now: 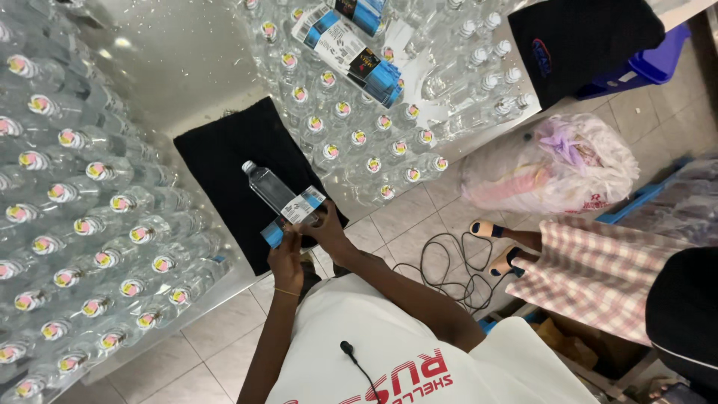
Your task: The person stands at a table filled with clear plastic bottles and applies white labels to them. They pick up a bottle, wrap a label around its body, smooth it down, and then place the labeled bottle back onto the table among the others.
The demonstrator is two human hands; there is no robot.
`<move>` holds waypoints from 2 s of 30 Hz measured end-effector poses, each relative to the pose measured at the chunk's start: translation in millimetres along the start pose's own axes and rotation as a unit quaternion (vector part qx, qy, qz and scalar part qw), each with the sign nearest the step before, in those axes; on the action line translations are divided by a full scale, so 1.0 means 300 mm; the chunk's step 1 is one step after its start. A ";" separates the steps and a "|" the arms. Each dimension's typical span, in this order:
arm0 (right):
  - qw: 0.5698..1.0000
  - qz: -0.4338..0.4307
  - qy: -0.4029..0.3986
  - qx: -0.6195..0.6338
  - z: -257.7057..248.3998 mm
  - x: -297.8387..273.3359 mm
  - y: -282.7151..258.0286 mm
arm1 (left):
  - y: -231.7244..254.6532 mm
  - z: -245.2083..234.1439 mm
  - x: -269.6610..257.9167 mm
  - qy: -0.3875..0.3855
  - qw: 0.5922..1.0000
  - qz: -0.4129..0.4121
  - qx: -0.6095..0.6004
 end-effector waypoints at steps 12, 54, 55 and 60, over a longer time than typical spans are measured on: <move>0.979 -0.109 -0.155 0.077 -0.031 -0.059 0.004 | 0.299 -0.016 -0.041 -0.247 0.963 0.099 0.037; 0.929 -0.308 -0.203 -0.005 0.079 -0.212 -0.464 | 0.729 0.421 -0.494 -0.205 0.751 0.569 0.264; 0.925 -0.322 -0.200 0.010 0.070 -0.240 -0.506 | 0.668 0.447 -0.506 -0.251 0.716 0.578 0.302; 0.905 -0.318 -0.277 0.053 0.082 -0.260 -0.546 | 0.520 0.540 -0.488 -0.274 0.655 0.586 0.391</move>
Point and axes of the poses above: each hand's wrist, its own x-axis towards the middle knuckle, its own z-axis out of the palm, y = z × x, the point moved 5 cm from there along x, towards the middle knuckle, and after that the axes turned 14 degrees about z, right-handed, at the moved point
